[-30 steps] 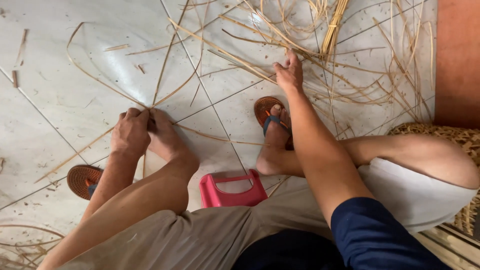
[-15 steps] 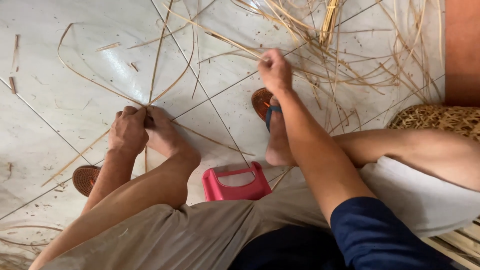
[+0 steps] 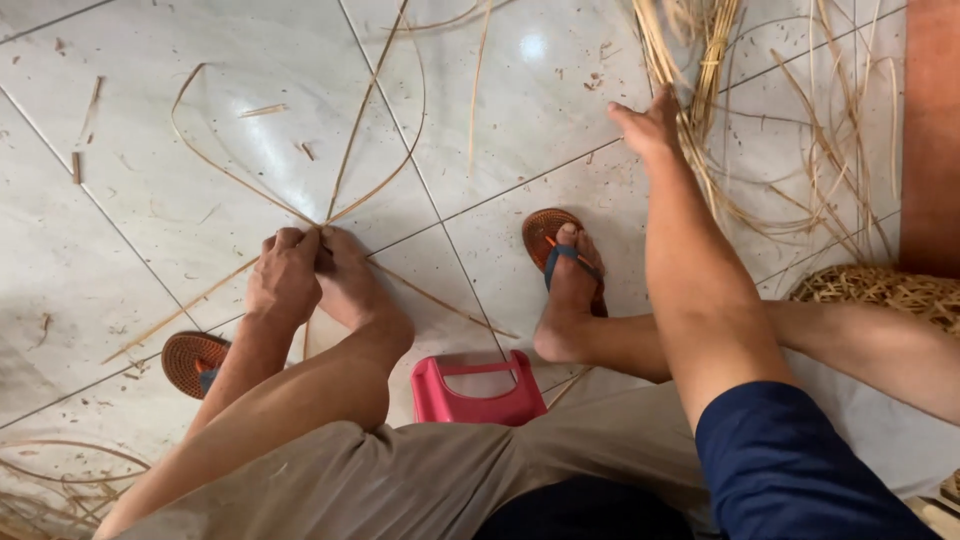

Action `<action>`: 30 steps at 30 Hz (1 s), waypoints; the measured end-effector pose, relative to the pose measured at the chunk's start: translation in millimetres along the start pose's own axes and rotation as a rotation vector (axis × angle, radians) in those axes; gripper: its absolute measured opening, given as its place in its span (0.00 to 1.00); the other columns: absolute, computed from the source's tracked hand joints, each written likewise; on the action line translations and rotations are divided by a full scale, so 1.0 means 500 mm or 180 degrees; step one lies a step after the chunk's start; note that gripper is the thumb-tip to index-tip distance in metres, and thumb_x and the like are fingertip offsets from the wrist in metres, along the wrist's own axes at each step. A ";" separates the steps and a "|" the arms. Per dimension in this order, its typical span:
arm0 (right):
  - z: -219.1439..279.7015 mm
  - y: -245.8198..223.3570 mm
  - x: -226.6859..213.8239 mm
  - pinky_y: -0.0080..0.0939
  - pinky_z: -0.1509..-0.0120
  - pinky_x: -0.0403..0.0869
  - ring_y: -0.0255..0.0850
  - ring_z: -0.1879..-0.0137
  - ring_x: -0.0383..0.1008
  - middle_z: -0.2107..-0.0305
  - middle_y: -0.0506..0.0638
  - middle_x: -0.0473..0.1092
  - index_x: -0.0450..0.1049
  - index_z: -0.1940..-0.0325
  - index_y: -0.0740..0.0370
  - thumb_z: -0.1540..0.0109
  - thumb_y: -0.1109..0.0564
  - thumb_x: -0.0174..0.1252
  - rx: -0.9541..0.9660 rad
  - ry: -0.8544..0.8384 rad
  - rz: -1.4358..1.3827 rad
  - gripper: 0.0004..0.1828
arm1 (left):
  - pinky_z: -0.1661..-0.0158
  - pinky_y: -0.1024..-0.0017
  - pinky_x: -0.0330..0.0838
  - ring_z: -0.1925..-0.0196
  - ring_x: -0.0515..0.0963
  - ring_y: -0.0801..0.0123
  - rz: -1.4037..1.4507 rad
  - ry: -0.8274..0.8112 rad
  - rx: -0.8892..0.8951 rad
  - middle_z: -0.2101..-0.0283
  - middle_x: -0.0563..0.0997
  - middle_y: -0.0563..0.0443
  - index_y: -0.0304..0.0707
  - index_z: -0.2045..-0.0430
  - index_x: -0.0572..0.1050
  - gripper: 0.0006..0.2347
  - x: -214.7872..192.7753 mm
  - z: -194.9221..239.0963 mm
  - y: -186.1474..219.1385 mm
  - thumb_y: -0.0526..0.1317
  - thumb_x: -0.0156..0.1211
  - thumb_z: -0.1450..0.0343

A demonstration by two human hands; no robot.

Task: Weaving a circular base by interlacing thin strips of natural material on a workshop floor.

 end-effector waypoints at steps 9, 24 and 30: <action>-0.009 -0.024 0.082 0.37 0.49 0.80 0.37 0.52 0.80 0.55 0.44 0.79 0.77 0.55 0.50 0.33 0.53 0.61 -0.0876 0.0543 -0.0674 0.03 | 0.50 0.43 0.77 0.37 0.67 0.43 -0.0196 -0.0027 -0.0081 0.38 0.68 0.43 0.48 0.34 0.65 0.24 0.010 -0.013 0.002 0.33 0.48 0.28; 0.122 -0.158 0.264 0.53 0.46 0.77 0.52 0.52 0.81 0.64 0.50 0.78 0.76 0.58 0.51 0.39 0.45 0.59 -0.1752 -0.0073 -0.0293 0.11 | 0.42 0.50 0.79 0.30 0.69 0.50 -0.0186 0.0495 0.0029 0.39 0.71 0.52 0.55 0.37 0.70 0.21 0.064 -0.018 -0.056 0.35 0.48 0.26; 0.218 -0.168 0.186 0.52 0.45 0.78 0.50 0.48 0.80 0.57 0.52 0.77 0.70 0.42 0.51 0.39 0.37 0.64 -0.1426 -0.0221 -0.0059 0.27 | 0.45 0.47 0.78 0.40 0.78 0.42 0.0810 0.1038 0.0443 0.40 0.77 0.46 0.55 0.39 0.76 0.23 0.003 0.015 -0.093 0.40 0.64 0.32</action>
Point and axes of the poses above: each hand's wrist, its own z-axis away from the middle knuckle, its own x-axis out of the palm, y = z × x, the point moved 4 cm from there along -z, towards the middle knuckle
